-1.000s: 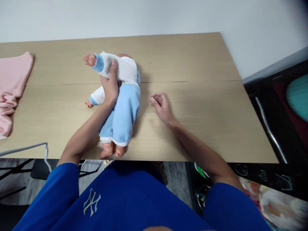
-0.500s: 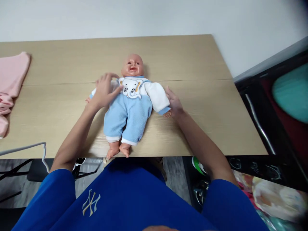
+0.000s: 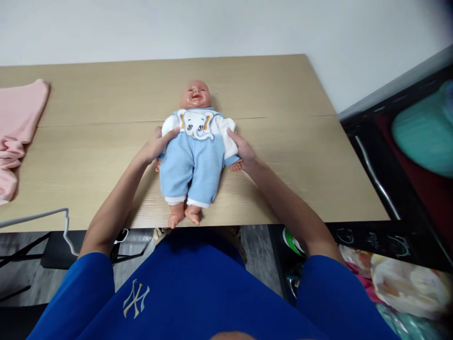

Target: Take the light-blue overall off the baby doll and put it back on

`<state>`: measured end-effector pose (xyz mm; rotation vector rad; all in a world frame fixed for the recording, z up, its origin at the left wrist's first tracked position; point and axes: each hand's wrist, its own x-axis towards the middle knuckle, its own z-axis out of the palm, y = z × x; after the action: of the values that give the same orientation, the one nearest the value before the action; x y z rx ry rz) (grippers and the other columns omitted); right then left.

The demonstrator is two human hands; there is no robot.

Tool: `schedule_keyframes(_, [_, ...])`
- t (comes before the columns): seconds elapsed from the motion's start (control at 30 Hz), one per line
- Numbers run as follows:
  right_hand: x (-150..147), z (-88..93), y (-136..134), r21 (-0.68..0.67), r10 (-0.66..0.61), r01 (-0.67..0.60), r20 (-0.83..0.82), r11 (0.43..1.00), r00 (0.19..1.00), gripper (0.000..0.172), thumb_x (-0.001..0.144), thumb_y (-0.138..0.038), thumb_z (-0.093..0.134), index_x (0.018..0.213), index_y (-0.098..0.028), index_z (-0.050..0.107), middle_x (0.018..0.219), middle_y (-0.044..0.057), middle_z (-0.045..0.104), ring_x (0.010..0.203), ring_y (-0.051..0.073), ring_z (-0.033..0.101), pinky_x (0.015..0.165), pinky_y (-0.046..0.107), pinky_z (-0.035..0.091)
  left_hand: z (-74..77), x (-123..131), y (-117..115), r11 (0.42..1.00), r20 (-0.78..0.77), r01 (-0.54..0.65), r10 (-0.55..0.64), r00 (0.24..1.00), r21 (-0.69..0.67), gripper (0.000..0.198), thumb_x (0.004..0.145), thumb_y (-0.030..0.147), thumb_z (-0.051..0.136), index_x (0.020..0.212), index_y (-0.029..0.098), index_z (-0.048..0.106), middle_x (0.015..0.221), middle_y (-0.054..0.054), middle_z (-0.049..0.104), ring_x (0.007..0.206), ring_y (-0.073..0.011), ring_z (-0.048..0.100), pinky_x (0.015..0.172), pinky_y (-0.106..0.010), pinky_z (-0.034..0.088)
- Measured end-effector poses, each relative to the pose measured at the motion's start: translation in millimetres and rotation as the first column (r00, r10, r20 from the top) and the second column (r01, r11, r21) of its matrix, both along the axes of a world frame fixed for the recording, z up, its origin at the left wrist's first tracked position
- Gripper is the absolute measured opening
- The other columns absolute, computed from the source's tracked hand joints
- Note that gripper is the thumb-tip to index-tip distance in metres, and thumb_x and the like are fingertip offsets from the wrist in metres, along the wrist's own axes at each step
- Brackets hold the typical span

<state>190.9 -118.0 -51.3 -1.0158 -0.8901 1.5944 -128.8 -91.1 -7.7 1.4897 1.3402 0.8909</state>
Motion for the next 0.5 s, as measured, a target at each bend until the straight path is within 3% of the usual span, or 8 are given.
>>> schedule_keyframes(0.13, [3,27.2,-5,0.114,-0.02,0.021,-0.006,0.993,1.0,0.056,0.106,-0.055,0.08,0.152,-0.025,0.07,0.155,0.006,0.084,0.154,0.027,0.075,0.138,0.052,0.057,13.3,3,-17,0.997,0.117,-0.028,0.02,0.993,0.07,0.078,0.096,0.083,0.087,0.131,0.016,0.067,0.13,-0.017,0.077,0.131,-0.0401,0.074,0.117,-0.055,0.064])
schedule_keyframes(0.27, [15,70.0,-33,0.15,-0.015,0.01,0.035,0.989,0.999,0.046,0.115,-0.053,0.067,0.148,-0.022,0.074,0.154,0.006,0.084,0.156,0.027,0.074,0.135,0.051,0.059,27.1,11,-59,0.989,0.214,-0.108,0.084,0.973,0.103,0.084,0.093,0.087,0.089,0.136,0.02,0.065,0.137,-0.016,0.075,0.137,-0.0407,0.073,0.12,-0.056,0.063])
schedule_keyframes(0.4, [26,112.8,-86,0.147,-0.082,0.073,0.055,0.986,0.995,0.045,0.106,-0.068,0.078,0.128,-0.028,0.085,0.139,0.006,0.09,0.15,0.037,0.078,0.125,0.057,0.069,25.0,26,-132,0.975,0.225,-0.191,0.161,0.961,0.117,0.089,0.09,0.092,0.087,0.14,0.022,0.065,0.143,-0.016,0.073,0.145,-0.0454,0.07,0.124,-0.062,0.062])
schedule_keyframes(0.5, [39,135.6,-131,0.217,-0.058,0.028,0.132,0.976,0.99,0.041,0.101,-0.068,0.086,0.127,-0.036,0.088,0.144,0.002,0.088,0.151,0.036,0.077,0.125,0.051,0.07,4.6,32,-202,0.977,0.258,-0.15,0.107,0.96,0.152,0.1,0.089,0.083,0.094,0.161,0.027,0.055,0.162,-0.019,0.065,0.158,-0.0482,0.061,0.131,-0.066,0.058])
